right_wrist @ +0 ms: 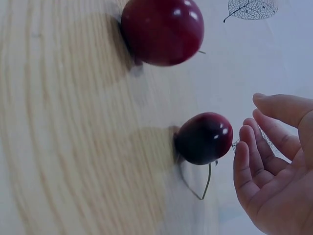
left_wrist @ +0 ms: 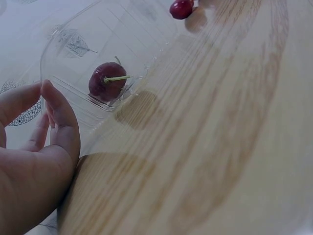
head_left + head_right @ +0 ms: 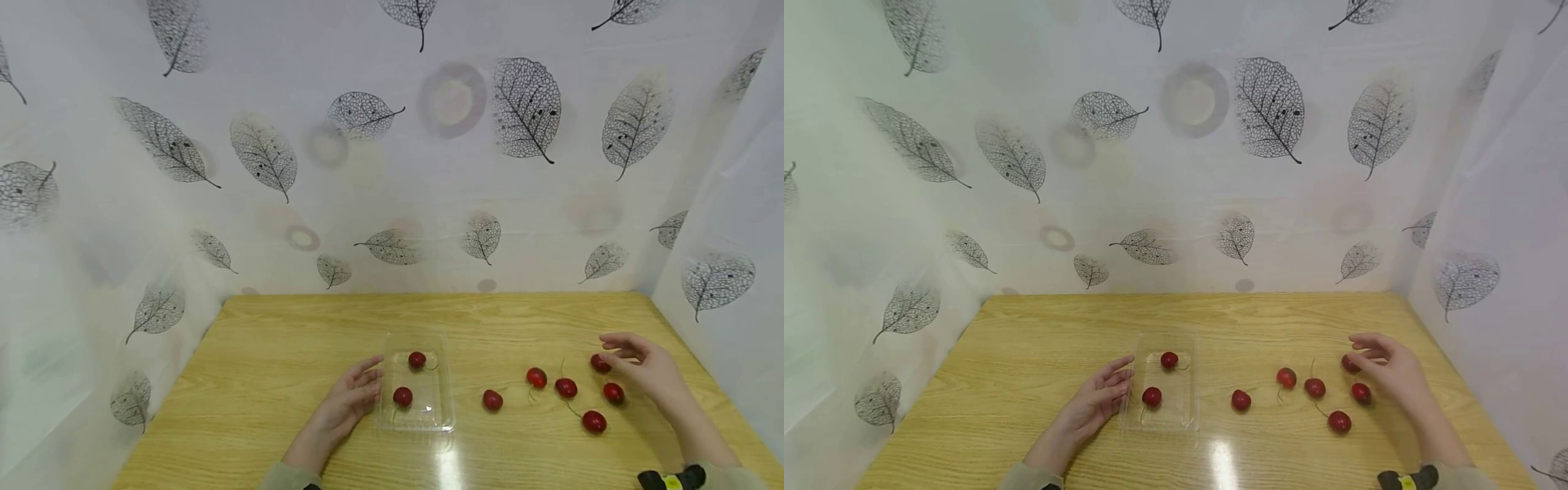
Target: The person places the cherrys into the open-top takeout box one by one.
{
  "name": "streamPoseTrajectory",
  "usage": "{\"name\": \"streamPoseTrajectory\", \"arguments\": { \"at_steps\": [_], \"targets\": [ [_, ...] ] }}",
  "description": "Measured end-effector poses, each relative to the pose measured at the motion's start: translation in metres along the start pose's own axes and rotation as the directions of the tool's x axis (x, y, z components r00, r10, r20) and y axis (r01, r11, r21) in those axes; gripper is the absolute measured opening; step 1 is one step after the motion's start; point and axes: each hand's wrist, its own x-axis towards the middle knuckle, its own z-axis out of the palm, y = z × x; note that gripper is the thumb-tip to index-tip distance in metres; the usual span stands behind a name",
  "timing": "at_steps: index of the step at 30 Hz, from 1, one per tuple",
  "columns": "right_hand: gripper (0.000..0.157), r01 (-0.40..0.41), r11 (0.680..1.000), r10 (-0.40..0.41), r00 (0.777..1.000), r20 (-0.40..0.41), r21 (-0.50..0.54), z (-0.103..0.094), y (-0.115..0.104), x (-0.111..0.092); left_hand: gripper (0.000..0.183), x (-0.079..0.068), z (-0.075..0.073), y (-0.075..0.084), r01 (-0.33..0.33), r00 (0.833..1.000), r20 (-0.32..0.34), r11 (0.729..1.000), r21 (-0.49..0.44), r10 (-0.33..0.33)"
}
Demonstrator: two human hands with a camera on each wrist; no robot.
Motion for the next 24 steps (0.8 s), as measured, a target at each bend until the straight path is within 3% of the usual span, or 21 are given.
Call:
{"name": "streamPoseTrajectory", "arguments": {
  "at_steps": [8, 15, 24],
  "targets": [
    [0.042, -0.02, 1.0, 0.019, 1.0, 0.006, 0.01, -0.003, 0.011, 0.0, 0.064, 0.0, 0.0, -0.001, 0.001, 1.0, -0.003, 1.0, 0.0, -0.001],
    [0.049, -0.096, 0.995, 0.097, 0.995, 0.035, -0.035, -0.003, 0.018, -0.001, 0.064, 0.001, 0.001, 0.0, 0.001, 1.0, -0.006, 1.0, 0.0, -0.001],
    [0.053, -0.133, 0.991, 0.132, 0.989, 0.061, 0.005, -0.001, 0.023, -0.001, 0.065, 0.002, 0.001, 0.001, 0.009, 1.0, -0.007, 1.0, 0.011, -0.009]
  ]
}}
